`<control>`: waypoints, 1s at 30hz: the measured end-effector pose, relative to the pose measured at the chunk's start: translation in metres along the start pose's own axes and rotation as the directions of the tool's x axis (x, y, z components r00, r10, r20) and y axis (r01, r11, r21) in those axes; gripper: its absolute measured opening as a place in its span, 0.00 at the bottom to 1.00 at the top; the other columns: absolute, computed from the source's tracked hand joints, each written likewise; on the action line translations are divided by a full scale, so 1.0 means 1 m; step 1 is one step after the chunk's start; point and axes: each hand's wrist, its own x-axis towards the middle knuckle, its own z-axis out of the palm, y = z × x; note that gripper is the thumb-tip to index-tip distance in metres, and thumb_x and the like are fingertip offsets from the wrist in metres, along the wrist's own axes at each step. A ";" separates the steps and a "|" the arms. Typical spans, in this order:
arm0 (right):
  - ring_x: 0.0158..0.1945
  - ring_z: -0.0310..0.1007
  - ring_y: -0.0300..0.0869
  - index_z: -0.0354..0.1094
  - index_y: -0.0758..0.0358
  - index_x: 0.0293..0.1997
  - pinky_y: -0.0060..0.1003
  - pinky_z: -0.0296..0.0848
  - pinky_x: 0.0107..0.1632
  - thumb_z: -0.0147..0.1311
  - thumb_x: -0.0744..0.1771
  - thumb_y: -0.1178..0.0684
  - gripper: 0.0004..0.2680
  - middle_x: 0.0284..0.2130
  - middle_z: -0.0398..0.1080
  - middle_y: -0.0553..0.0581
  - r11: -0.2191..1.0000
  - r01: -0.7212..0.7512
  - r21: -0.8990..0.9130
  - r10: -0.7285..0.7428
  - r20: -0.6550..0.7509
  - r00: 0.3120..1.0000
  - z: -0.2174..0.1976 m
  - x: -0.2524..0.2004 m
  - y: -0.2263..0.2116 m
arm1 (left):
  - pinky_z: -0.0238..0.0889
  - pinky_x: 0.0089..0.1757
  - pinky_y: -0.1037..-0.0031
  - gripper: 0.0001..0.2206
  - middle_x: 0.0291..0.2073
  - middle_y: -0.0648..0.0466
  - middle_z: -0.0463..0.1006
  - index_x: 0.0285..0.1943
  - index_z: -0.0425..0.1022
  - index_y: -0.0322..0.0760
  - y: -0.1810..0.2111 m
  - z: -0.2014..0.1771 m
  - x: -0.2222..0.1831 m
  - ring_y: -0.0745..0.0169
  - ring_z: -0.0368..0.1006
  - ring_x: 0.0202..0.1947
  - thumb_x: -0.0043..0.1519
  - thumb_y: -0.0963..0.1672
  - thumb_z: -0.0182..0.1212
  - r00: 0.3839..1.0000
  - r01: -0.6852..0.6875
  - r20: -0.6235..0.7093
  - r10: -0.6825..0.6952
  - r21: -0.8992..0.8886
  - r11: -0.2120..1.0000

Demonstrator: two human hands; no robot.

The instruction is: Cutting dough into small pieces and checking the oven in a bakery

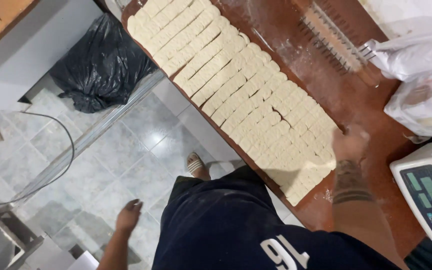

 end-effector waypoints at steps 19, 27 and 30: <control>0.48 0.71 0.56 0.63 0.48 0.72 0.51 0.68 0.52 0.53 0.68 0.56 0.21 0.51 0.63 0.64 0.892 0.219 0.395 -0.445 0.685 0.577 0.159 0.279 -0.317 | 0.55 0.58 0.50 0.33 0.59 0.41 0.74 0.82 0.54 0.42 0.102 -0.312 0.042 0.47 0.60 0.66 0.63 0.43 0.49 0.811 0.499 0.025 -0.584 -0.551 0.669; 0.47 0.73 0.56 0.73 0.54 0.49 0.50 0.67 0.48 0.55 0.68 0.52 0.07 0.46 0.71 0.62 0.872 0.317 0.372 -0.488 0.692 0.532 0.198 0.295 -0.307 | 0.58 0.60 0.51 0.40 0.58 0.38 0.76 0.84 0.44 0.47 0.025 -0.258 0.088 0.42 0.62 0.66 0.60 0.41 0.56 0.879 0.465 0.114 -0.464 -0.421 0.779; 0.42 0.72 0.51 0.72 0.61 0.39 0.46 0.67 0.45 0.58 0.67 0.55 0.03 0.37 0.73 0.59 0.826 0.292 0.481 -0.545 0.555 0.628 0.210 0.288 -0.294 | 0.60 0.59 0.51 0.35 0.67 0.43 0.68 0.85 0.42 0.54 0.070 -0.357 0.131 0.45 0.78 0.50 0.67 0.45 0.50 0.761 0.649 0.316 -0.567 -0.397 0.649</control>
